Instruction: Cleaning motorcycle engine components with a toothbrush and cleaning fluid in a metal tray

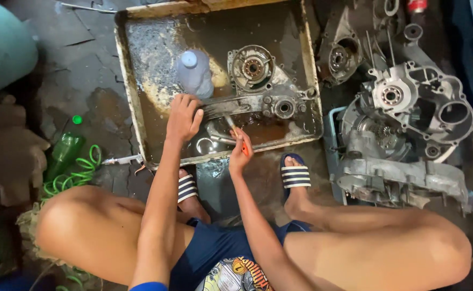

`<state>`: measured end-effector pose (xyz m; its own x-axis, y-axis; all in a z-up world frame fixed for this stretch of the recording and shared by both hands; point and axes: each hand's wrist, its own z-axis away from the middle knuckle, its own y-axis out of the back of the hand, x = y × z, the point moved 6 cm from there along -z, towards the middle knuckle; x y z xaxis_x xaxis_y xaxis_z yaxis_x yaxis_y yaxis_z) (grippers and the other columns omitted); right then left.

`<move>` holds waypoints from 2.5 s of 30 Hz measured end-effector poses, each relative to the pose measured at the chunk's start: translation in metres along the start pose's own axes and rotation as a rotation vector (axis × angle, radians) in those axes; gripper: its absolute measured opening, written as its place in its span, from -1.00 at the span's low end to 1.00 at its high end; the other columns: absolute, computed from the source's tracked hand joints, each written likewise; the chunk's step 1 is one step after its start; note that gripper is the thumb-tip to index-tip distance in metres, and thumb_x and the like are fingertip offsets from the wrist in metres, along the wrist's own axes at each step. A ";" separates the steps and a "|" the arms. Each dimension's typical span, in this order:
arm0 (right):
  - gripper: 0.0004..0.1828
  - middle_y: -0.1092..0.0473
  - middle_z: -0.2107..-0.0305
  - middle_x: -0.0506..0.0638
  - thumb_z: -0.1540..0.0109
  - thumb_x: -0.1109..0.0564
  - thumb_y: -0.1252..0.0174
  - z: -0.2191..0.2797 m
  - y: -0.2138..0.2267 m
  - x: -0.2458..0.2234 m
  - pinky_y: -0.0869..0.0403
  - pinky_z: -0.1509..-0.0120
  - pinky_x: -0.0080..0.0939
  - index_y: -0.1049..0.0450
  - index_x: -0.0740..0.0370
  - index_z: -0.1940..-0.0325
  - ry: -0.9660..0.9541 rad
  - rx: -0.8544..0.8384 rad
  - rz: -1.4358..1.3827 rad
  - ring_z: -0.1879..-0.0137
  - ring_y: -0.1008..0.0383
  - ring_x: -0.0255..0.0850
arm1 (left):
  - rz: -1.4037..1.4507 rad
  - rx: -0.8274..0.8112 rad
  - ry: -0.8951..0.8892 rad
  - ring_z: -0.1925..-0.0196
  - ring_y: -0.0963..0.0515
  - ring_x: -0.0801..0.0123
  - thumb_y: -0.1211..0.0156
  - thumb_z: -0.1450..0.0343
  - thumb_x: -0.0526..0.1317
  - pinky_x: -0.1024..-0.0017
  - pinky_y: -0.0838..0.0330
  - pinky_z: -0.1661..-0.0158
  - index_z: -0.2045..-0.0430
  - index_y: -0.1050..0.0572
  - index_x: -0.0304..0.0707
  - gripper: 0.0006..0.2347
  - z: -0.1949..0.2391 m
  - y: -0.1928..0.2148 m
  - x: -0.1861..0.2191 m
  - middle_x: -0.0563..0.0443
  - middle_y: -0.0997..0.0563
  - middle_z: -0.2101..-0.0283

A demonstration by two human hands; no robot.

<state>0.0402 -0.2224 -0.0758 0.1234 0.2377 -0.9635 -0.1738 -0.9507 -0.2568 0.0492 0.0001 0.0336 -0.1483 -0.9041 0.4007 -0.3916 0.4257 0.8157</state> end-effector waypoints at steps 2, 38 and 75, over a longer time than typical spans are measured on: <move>-0.75 -0.52 0.09 0.35 -0.42 0.27 0.03 0.001 -0.028 -0.021 -0.62 -0.06 -0.07 -0.56 0.46 0.05 -0.082 -0.092 -0.062 0.05 -0.62 0.11 | 0.049 0.033 0.035 0.02 -0.42 0.01 0.12 -0.57 -0.09 0.17 -0.30 0.02 0.22 -0.50 -0.20 -0.76 0.003 0.012 0.000 -0.08 -0.46 0.15; -0.51 -0.54 0.38 0.46 -0.43 0.12 0.13 -0.057 -0.074 -0.023 -0.69 0.30 -0.17 -0.57 0.56 0.30 -0.366 -0.352 0.020 0.42 -0.64 0.09 | 0.029 0.253 0.995 0.15 -0.61 0.31 -0.63 -0.15 -0.14 0.30 -0.24 -0.13 0.43 -0.67 0.03 -0.77 0.095 -0.010 -0.023 0.23 -0.65 0.34; -0.80 -0.55 0.51 0.32 -0.25 0.17 -0.37 -0.067 -0.074 0.025 -0.64 0.23 -0.29 -0.57 0.40 0.29 -0.442 -0.329 0.072 0.44 -0.65 -0.14 | -0.013 0.110 1.008 0.19 -0.59 -0.03 -0.57 -0.18 -0.25 0.15 -0.39 0.00 0.54 -0.65 -0.16 -0.85 0.092 -0.031 -0.046 -0.01 -0.63 0.49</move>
<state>0.1211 -0.1590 -0.0754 -0.3117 0.1637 -0.9360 0.1567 -0.9627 -0.2206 -0.0157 0.0254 -0.0482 0.6719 -0.4356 0.5990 -0.4769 0.3642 0.7999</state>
